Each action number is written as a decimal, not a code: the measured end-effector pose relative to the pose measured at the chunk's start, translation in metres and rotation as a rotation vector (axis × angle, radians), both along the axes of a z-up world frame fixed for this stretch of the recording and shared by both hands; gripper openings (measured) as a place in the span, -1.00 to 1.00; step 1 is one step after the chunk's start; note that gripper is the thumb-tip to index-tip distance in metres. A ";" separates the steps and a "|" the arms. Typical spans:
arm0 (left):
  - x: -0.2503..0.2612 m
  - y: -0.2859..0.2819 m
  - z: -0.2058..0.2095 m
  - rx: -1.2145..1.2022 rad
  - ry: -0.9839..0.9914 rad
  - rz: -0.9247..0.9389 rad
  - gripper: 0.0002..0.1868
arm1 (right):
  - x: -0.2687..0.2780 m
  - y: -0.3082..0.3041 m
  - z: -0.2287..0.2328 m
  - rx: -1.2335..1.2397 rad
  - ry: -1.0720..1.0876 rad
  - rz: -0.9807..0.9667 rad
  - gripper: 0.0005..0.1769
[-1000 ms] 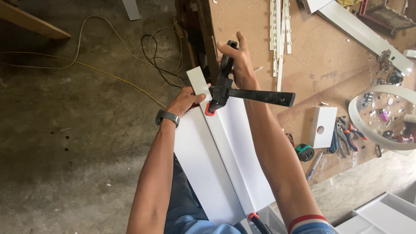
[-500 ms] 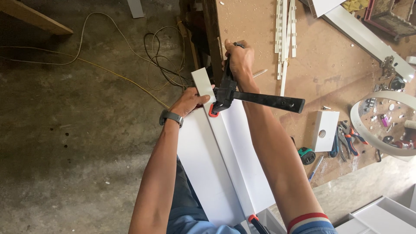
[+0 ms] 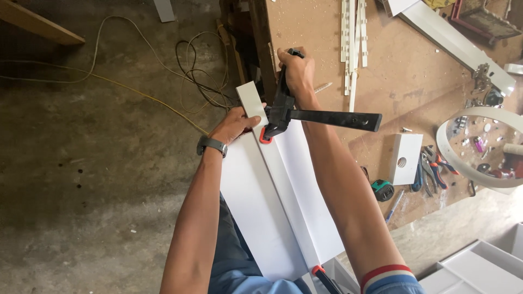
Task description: The recorder measures, clamps, and then cuts a white wood panel using a circular saw in a workshop.
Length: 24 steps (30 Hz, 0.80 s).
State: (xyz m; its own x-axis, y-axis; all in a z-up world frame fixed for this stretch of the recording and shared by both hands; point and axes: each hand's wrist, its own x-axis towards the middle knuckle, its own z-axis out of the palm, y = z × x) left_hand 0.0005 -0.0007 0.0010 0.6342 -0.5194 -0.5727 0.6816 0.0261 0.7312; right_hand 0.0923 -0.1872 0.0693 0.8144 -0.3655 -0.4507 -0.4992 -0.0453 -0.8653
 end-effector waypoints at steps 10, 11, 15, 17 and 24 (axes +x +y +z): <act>0.002 -0.002 -0.008 0.046 0.008 -0.018 -0.41 | 0.010 -0.004 -0.013 -0.019 0.040 -0.056 -0.77; 0.001 -0.003 -0.015 0.044 0.007 -0.020 -0.41 | 0.009 -0.006 -0.013 -0.021 0.039 -0.057 -0.77; -0.002 -0.005 -0.056 0.049 -0.077 -0.029 -0.56 | 0.000 -0.022 0.009 0.029 0.014 0.089 -0.57; 0.001 -0.005 -0.077 0.025 -0.148 -0.043 -0.60 | -0.022 -0.055 0.035 0.091 0.021 0.157 -0.35; -0.043 0.019 -0.051 0.683 -0.866 0.045 -0.48 | -0.163 -0.213 0.130 -0.090 0.152 0.023 -0.42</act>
State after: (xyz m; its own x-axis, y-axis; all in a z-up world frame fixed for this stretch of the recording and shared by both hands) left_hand -0.0423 0.0183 -0.0498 0.9697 -0.2297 -0.0830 -0.0598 -0.5531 0.8310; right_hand -0.0705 -0.4006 0.1994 0.7478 -0.3922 -0.5358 -0.6221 -0.1319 -0.7718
